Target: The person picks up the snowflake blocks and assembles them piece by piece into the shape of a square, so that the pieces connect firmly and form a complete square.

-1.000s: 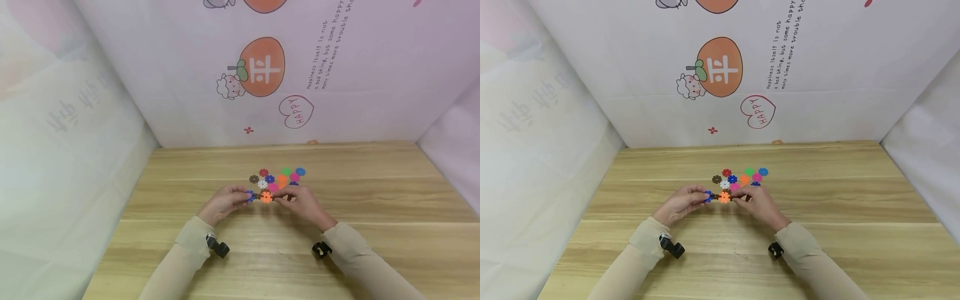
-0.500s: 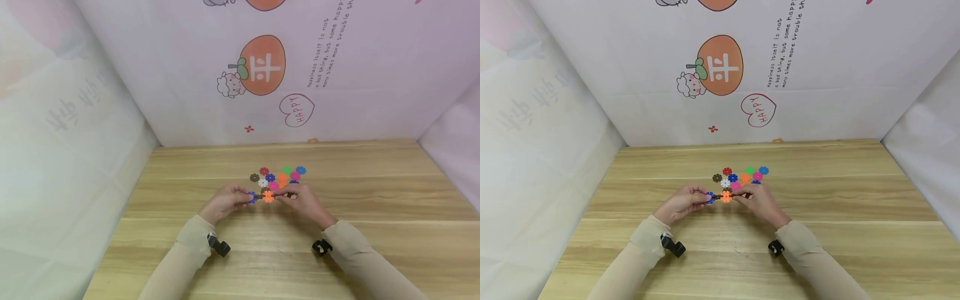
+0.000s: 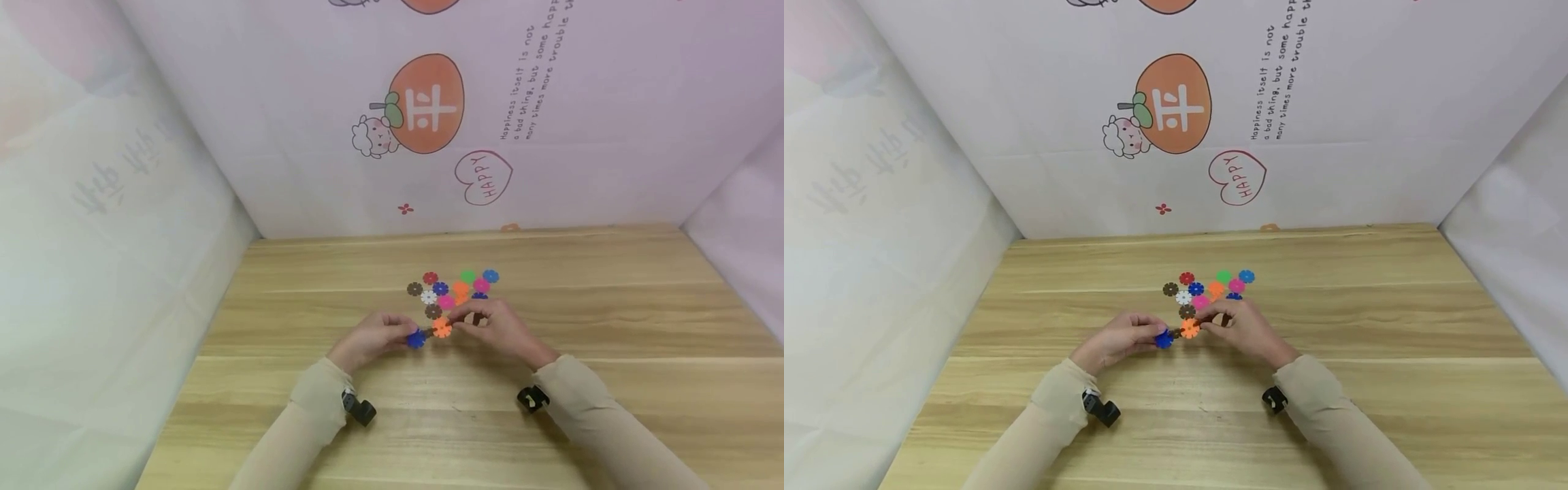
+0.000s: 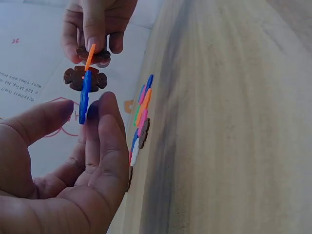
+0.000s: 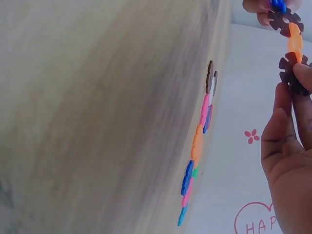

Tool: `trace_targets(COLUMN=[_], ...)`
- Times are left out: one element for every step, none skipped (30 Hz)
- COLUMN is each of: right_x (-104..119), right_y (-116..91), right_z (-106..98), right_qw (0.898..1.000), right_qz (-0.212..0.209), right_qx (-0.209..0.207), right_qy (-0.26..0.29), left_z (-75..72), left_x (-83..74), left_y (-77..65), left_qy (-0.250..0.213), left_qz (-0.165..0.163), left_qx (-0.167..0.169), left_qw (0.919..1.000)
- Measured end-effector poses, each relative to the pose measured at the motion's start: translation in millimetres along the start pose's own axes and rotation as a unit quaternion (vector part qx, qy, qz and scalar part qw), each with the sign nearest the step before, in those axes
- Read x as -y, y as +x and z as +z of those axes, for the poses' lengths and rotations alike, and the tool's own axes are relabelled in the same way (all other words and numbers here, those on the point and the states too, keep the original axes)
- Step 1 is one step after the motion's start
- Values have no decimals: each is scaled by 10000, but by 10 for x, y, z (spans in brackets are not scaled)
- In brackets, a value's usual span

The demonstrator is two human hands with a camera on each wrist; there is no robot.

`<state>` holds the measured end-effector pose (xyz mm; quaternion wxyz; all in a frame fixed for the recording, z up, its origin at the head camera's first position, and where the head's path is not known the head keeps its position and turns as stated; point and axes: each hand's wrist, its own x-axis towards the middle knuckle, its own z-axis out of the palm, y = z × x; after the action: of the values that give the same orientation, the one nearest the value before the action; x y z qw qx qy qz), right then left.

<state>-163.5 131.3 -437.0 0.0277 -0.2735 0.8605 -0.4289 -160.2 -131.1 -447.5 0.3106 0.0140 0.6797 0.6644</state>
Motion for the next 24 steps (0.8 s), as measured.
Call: trace_targets(right_x=[7, 14, 21, 32, 39, 46, 55, 62, 69, 74, 79, 82, 86, 88, 91, 93, 93, 91, 94, 90, 90, 89, 85, 85], right_y=[-1, -2, -3, -2, 1, 5, 10, 16, 23, 27, 30, 31, 33, 35, 37, 39, 41, 41, 43, 46, 49, 51, 54, 55], right_z=[1, 3, 6, 10, 16, 21, 26, 30, 35, 38, 40, 41, 42, 44, 45, 46, 48, 50, 53, 57, 60, 62, 65, 68], right_qw=[10000, 9999, 9997, 9994, 9991, 9987, 9982, 9978, 9973, 9968, 9964, 9959, 9953, 9949, 9945, 9943, 9942, 9941, 9939, 9936, 9933, 9931, 9928, 9925], right_qz=[45, 98, 132, 200, 226, 260, 271, 255, 237, 240, 203, 186, 154, 136, 139, 133, 107, 112, 125, 138, 146, 163, 156, 156], right_qx=[46, 102, 175, 252, 337, 414, 498, 573, 642, 705, 770, 829, 892, 937, 975, 1001, 1010, 1016, 1020, 1031, 1043, 1049, 1062, 1073], right_qy=[15, 32, 54, 102, 126, 152, 181, 214, 255, 285, 289, 316, 335, 341, 349, 349, 350, 373, 405, 441, 474, 500, 533, 569], left_z=[9, 17, 26, 35, 45, 52, 62, 72, 81, 94, 107, 119, 131, 143, 154, 165, 175, 186, 197, 206, 215, 224, 231, 236], left_x=[7, 10, 8, 1, -10, -25, -40, -58, -74, -87, -98, -107, -116, -123, -127, -135, -140, -141, -146, -145, -149, -151, -151, -149], left_y=[-1, -6, -12, -19, -27, -34, -38, -44, -46, -45, -41, -35, -30, -24, -16, -11, -5, 0, 2, 9, 10, 12, 16, 20], left_qy=[178, 355, 531, 709, 875, 1034, 1142, 1224, 1281, 1311, 1316, 1344, 1346, 1319, 1268, 1220, 1167, 1091, 992, 925, 873, 820, 781, 761], left_qz=[22, 41, 55, 71, 83, 80, 87, 80, 72, 70, 65, 68, 63, 56, 38, 17, 1, -30, -65, -108, -129, -136, -138, -142], left_qx=[-16, -56, -111, -170, -226, -269, -269, -260, -232, -188, -146, -101, -59, -24, 28, 79, 127, 178, 227, 265, 306, 344, 384, 418], left_qw=[9998, 9993, 9985, 9973, 9959, 9942, 9931, 9921, 9915, 9912, 9912, 9909, 9909, 9912, 9919, 9925, 9931, 9939, 9948, 9953, 9956, 9959, 9961, 9961])
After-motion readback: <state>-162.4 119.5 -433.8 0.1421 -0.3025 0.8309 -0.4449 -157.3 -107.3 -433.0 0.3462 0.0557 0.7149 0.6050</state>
